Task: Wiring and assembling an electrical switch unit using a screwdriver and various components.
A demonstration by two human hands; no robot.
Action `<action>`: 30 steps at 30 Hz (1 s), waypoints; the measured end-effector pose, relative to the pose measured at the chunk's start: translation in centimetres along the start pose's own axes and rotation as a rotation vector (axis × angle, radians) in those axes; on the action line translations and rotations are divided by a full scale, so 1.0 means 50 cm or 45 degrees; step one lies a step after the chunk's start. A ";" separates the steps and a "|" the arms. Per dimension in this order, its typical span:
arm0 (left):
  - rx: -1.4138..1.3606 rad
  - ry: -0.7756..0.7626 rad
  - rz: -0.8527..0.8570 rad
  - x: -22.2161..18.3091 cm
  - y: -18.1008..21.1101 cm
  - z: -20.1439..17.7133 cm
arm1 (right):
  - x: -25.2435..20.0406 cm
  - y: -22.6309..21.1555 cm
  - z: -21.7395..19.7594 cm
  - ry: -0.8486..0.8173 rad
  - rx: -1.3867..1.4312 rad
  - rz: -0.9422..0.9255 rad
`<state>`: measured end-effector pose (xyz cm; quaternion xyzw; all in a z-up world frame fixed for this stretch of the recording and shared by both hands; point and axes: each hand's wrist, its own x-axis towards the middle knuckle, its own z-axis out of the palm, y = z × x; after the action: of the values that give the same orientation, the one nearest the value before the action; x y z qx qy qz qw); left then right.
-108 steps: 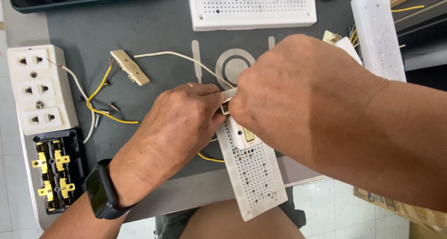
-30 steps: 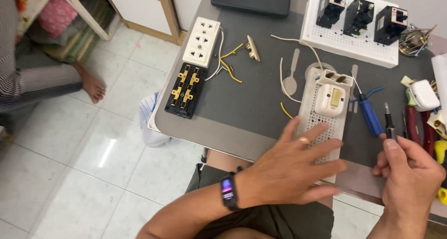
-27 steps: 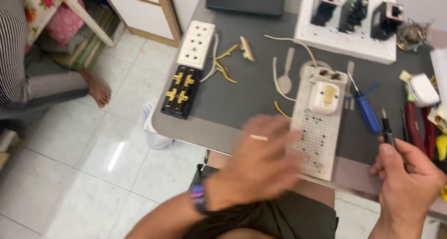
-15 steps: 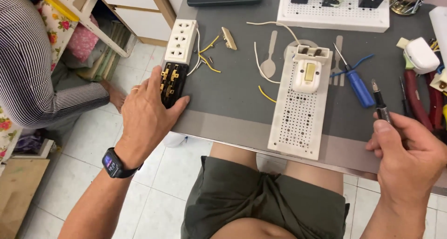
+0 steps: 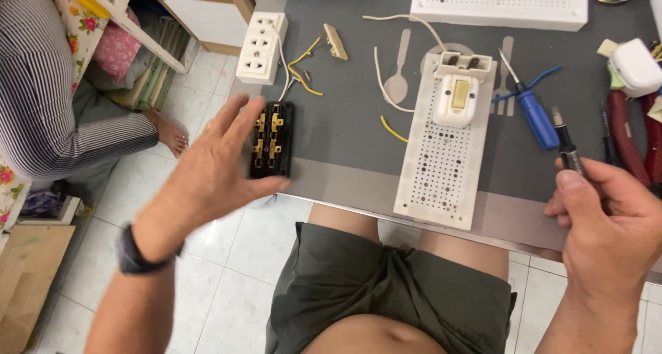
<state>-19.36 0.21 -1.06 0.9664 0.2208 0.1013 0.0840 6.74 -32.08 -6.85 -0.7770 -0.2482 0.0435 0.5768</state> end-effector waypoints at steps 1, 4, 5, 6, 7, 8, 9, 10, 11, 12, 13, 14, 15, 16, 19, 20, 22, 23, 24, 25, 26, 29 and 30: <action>-0.123 -0.102 0.134 0.000 -0.023 -0.008 | 0.000 0.001 0.002 0.002 0.005 0.002; -0.236 -0.215 0.237 0.022 -0.068 -0.011 | 0.000 -0.006 0.002 -0.027 -0.113 -0.049; -0.236 -0.213 0.234 0.017 -0.074 -0.001 | 0.004 0.004 0.003 -0.030 -0.112 -0.052; -0.193 -0.163 0.267 0.013 -0.080 0.009 | 0.009 0.013 0.003 -0.032 -0.003 0.000; -0.152 -0.114 0.304 0.012 -0.085 0.020 | 0.013 0.022 0.001 -0.031 0.102 0.053; -0.155 -0.113 0.305 0.005 -0.079 0.025 | 0.012 0.005 0.008 -0.030 0.099 0.052; -0.194 -0.082 0.274 0.000 -0.072 0.031 | 0.011 -0.012 0.014 -0.039 -0.010 -0.006; -0.234 -0.052 0.243 -0.004 -0.065 0.039 | 0.009 -0.028 0.020 -0.049 -0.120 -0.064; -0.242 -0.055 0.253 -0.014 -0.049 0.043 | 0.008 -0.030 0.025 -0.040 -0.129 -0.060; -0.243 0.026 0.233 -0.022 -0.031 0.049 | 0.008 -0.030 0.029 -0.009 -0.358 -0.263; -0.254 0.105 0.228 -0.025 -0.010 0.059 | 0.005 -0.030 0.026 0.021 -0.592 -0.457; -0.272 0.100 0.254 -0.023 0.004 0.056 | 0.009 -0.042 0.033 0.041 -0.615 -0.446; -0.232 0.088 0.225 -0.018 0.020 0.054 | 0.014 -0.056 0.035 0.017 -0.649 -0.473; -0.192 0.076 0.197 -0.015 0.037 0.051 | 0.019 -0.070 0.037 -0.007 -0.685 -0.498; -0.277 0.072 0.134 -0.007 0.057 0.042 | 0.017 -0.098 0.049 0.037 -0.652 -0.492; -0.287 0.071 0.154 0.006 0.059 0.047 | 0.018 -0.097 0.044 0.054 -0.667 -0.486; -0.302 -0.009 0.261 0.017 0.057 0.051 | 0.018 -0.094 0.049 0.052 -0.713 -0.515; -0.302 -0.009 0.256 0.028 0.064 0.055 | 0.013 -0.093 0.049 0.048 -0.711 -0.516; -0.290 -0.007 0.315 0.039 0.071 0.058 | 0.008 -0.093 0.049 0.062 -0.634 -0.564; -0.282 0.000 0.375 0.052 0.079 0.064 | 0.005 -0.094 0.047 0.077 -0.561 -0.615; -0.286 0.002 0.372 0.055 0.085 0.065 | -0.005 -0.084 0.060 0.074 -0.564 -0.618; -0.266 0.062 0.446 0.077 0.107 0.072 | -0.031 -0.100 0.100 0.043 -0.585 -0.616; -0.305 0.079 0.421 0.080 0.113 0.072 | -0.038 -0.135 0.123 -0.140 -0.481 -0.790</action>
<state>-12.67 -3.44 -2.73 0.9690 0.0479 0.1690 0.1739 0.64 -26.11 -3.07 -0.7541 -0.5062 -0.1384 0.3948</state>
